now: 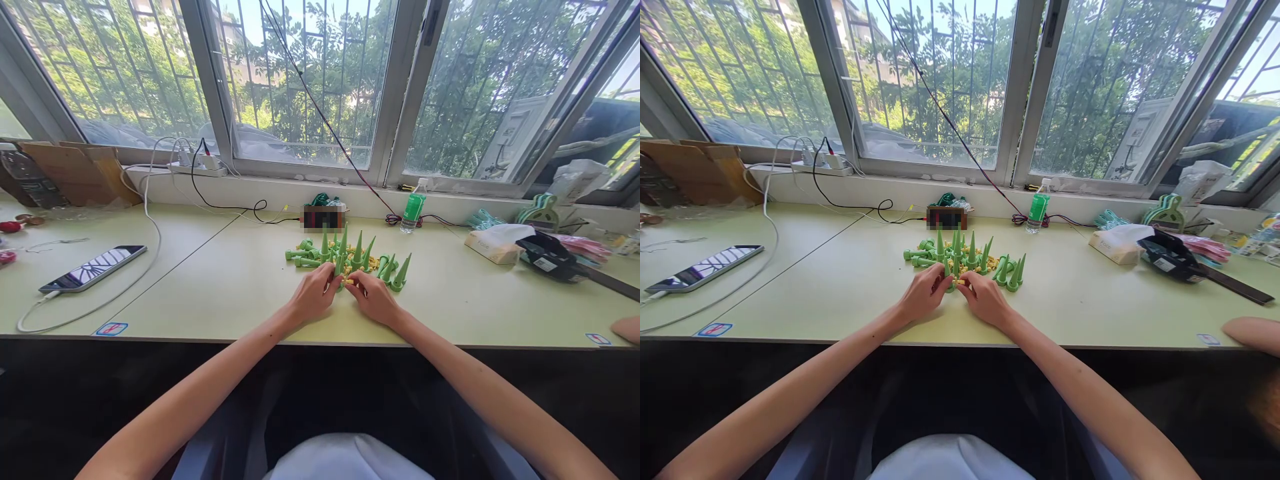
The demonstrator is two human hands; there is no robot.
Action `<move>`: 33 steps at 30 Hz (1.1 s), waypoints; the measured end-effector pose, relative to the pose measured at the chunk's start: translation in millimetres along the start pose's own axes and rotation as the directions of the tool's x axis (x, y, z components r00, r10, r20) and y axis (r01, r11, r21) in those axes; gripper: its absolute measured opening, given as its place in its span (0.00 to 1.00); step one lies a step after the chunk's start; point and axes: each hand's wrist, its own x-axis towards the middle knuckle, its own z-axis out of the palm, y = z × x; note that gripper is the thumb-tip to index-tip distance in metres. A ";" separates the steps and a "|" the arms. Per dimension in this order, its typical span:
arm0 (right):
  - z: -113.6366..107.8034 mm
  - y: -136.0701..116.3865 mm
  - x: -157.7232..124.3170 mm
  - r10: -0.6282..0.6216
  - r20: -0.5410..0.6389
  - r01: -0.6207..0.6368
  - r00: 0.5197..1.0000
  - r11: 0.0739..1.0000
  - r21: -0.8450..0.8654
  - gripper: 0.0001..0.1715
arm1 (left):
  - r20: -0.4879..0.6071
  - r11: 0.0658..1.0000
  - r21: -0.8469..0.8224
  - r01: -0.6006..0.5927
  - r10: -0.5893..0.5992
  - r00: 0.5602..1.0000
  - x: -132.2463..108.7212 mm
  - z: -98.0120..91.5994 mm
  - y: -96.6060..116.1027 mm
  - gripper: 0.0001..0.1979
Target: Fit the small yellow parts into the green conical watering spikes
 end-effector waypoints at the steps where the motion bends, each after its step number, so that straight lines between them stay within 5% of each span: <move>1: 0.4 0.8 0.1 -0.001 0.002 0.001 1.000 1.000 -0.007 0.12 | 0.005 1.000 0.001 -0.002 0.002 1.000 -0.2 -0.1 0.2 0.13; 7: 0.3 0.9 0.9 0.039 0.091 -0.034 0.995 0.998 -0.056 0.20 | 0.019 1.000 0.007 -0.015 0.015 1.000 -0.2 -0.2 0.5 0.13; 14: -0.2 -2.5 0.1 0.050 0.064 -0.050 0.997 0.999 -0.003 0.10 | -0.003 1.000 0.001 0.013 -0.013 1.000 0.4 -0.9 0.4 0.13; 22: 1.2 1.2 1.3 0.030 0.075 -0.024 0.997 0.997 -0.074 0.19 | 0.010 1.000 0.011 0.001 -0.001 1.000 0.3 -0.1 1.2 0.12; 33: 2.6 3.6 0.5 -0.002 0.005 0.002 1.000 1.000 -0.017 0.11 | -0.005 1.000 0.016 0.017 -0.017 1.000 0.8 -1.2 1.1 0.13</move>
